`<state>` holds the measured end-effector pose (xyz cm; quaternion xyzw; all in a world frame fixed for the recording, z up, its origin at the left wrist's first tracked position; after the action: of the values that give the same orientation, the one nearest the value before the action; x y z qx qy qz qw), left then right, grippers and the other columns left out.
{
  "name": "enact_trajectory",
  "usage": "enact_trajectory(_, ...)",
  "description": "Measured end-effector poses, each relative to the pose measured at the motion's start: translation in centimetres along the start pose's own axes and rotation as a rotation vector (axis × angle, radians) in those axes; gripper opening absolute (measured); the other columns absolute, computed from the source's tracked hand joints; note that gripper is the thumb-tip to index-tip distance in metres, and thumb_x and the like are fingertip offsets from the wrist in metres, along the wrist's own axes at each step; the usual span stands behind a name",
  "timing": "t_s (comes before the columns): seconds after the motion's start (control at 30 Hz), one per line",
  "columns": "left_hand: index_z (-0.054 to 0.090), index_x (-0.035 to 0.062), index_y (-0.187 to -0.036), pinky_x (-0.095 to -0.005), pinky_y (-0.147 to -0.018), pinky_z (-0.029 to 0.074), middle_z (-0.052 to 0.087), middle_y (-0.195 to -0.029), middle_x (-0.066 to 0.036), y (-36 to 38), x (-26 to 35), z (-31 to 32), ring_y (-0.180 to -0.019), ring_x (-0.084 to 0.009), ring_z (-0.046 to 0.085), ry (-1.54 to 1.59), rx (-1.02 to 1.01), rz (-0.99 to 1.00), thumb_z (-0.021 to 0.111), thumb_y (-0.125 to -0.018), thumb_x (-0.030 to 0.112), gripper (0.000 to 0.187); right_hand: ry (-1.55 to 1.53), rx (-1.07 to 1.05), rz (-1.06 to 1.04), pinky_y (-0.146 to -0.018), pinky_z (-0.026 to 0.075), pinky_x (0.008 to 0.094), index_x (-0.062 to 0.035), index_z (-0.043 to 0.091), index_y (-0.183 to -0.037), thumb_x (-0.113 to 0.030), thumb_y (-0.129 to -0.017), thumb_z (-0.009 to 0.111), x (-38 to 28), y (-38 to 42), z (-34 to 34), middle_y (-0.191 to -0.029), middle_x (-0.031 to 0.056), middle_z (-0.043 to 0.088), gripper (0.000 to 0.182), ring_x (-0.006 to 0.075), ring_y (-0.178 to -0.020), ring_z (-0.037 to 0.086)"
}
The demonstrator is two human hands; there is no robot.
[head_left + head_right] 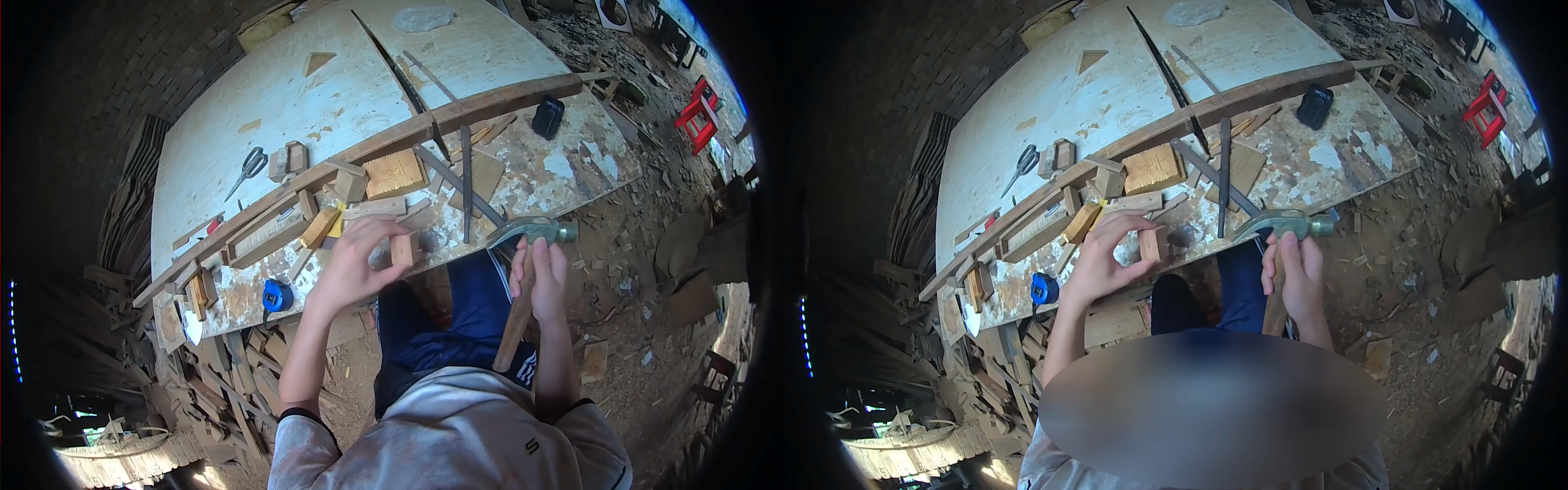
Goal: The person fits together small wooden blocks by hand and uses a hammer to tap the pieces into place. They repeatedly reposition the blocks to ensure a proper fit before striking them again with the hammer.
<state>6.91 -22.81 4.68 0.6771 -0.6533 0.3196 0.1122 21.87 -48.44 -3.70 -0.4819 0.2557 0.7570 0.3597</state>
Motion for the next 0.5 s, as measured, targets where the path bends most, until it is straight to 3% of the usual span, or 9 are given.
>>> enact_trajectory(0.13,0.077,0.0057,-0.127,-0.0431,-0.100,0.057,0.073,-0.118,-0.013,0.7,2.6,-0.1,-0.115,-0.0338,0.071,0.103,-0.021,0.022,0.090,-0.076,0.016,0.053,0.101,-0.176,0.009,-0.054,0.044,0.0232,0.0028,0.059,-0.108,-0.026,-0.117,0.054,0.5,0.8,2.3,-0.076,0.0029,0.058,0.031,0.0074,-0.058,0.054)
enact_trajectory(0.27,0.077,0.0086,-0.133,-0.0433,-0.099,0.055,0.071,-0.117,-0.011,1.2,4.2,0.0,-0.113,-0.0326,0.069,0.064,-0.052,0.061,0.090,-0.077,0.017,0.058,0.280,-0.355,-0.098,-0.054,0.041,0.0244,-0.0017,0.066,-0.101,-0.038,-0.111,0.066,1.7,1.6,2.9,-0.078,-0.0008,0.059,0.038,0.0058,-0.060,0.053)
enact_trajectory(0.5,0.075,0.0102,-0.140,-0.0446,-0.102,0.052,0.069,-0.119,-0.011,1.8,5.8,0.2,-0.113,-0.0330,0.066,0.002,-0.117,0.120,0.091,-0.078,0.025,0.065,0.399,-0.415,-0.236,-0.066,0.042,0.0317,-0.0012,0.070,-0.111,-0.038,-0.108,0.070,1.2,2.4,4.0,-0.093,0.0036,0.061,0.037,0.0145,-0.076,0.055)
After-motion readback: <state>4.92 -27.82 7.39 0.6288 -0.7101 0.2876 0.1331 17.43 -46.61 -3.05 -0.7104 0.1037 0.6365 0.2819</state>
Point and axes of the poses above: each hand's wrist, its own y-axis away from the middle knuckle, its own z-axis out of the palm, x = y × z, the point moved 6 cm from there along -y, towards the middle knuckle
